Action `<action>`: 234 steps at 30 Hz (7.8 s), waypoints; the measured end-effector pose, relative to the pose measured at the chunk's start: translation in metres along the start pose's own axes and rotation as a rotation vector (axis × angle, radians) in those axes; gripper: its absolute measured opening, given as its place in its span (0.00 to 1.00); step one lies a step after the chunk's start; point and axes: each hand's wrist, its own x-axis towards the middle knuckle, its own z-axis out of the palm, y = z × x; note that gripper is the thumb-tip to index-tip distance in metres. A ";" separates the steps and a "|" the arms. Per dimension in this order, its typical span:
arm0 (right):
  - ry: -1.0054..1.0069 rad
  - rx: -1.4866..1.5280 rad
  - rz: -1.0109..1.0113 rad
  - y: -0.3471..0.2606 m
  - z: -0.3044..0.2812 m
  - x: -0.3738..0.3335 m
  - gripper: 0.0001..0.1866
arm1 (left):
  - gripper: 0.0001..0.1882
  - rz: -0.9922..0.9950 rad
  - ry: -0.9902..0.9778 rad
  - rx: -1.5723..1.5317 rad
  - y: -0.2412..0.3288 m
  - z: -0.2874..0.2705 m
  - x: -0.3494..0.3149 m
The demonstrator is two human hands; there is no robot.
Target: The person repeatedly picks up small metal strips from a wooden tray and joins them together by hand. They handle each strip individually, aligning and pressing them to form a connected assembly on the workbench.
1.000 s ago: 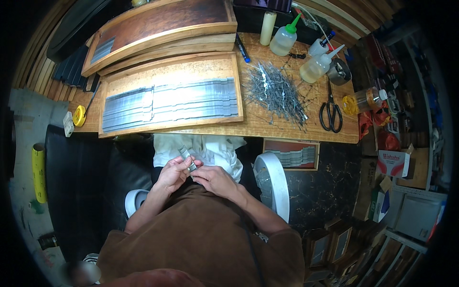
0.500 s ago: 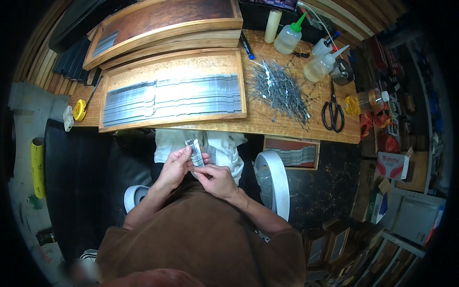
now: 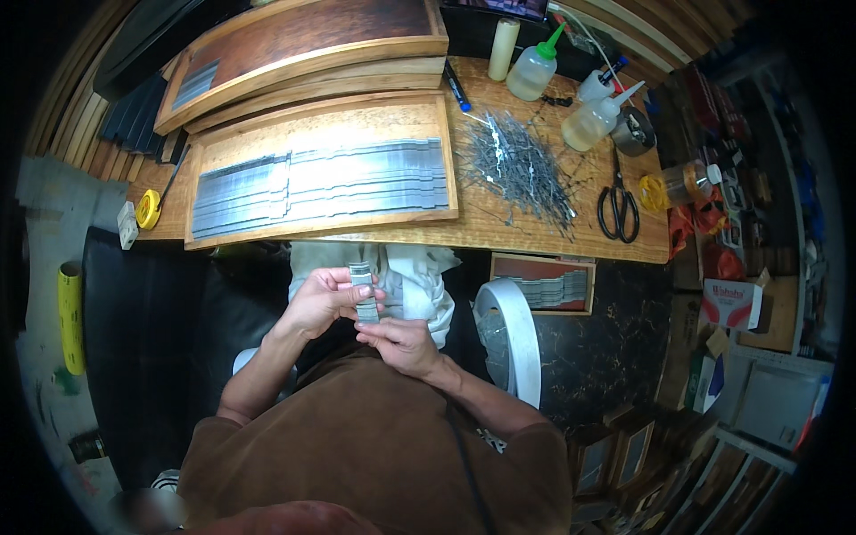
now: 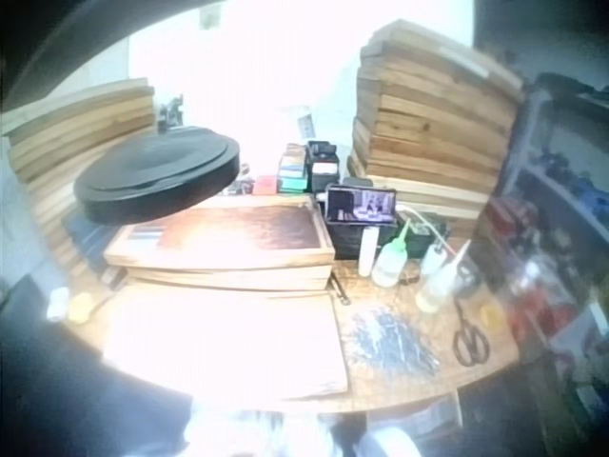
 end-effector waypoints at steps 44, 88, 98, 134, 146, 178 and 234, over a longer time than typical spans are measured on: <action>0.069 -0.268 -0.181 -0.104 -0.072 0.149 0.13 | 0.12 0.986 0.085 0.830 0.077 0.040 0.023; -0.028 0.005 -0.045 -0.061 -0.013 0.123 0.07 | 0.05 0.735 0.319 0.722 0.022 0.015 -0.035; -0.176 0.103 0.112 -0.057 -0.006 0.119 0.12 | 0.09 0.680 0.341 0.716 0.004 0.001 -0.052; -0.012 -0.043 -0.024 -0.071 -0.019 0.127 0.08 | 0.09 0.520 0.098 0.570 0.014 -0.005 -0.032; 0.041 -0.070 -0.072 -0.073 -0.013 0.131 0.08 | 0.07 0.588 0.209 0.547 0.012 0.007 -0.030; -0.038 -0.163 0.067 -0.081 -0.025 0.127 0.08 | 0.09 0.457 0.198 0.551 0.012 0.012 -0.032; -0.219 -0.071 0.113 -0.063 -0.040 0.102 0.12 | 0.09 0.465 0.081 0.460 -0.006 -0.008 -0.029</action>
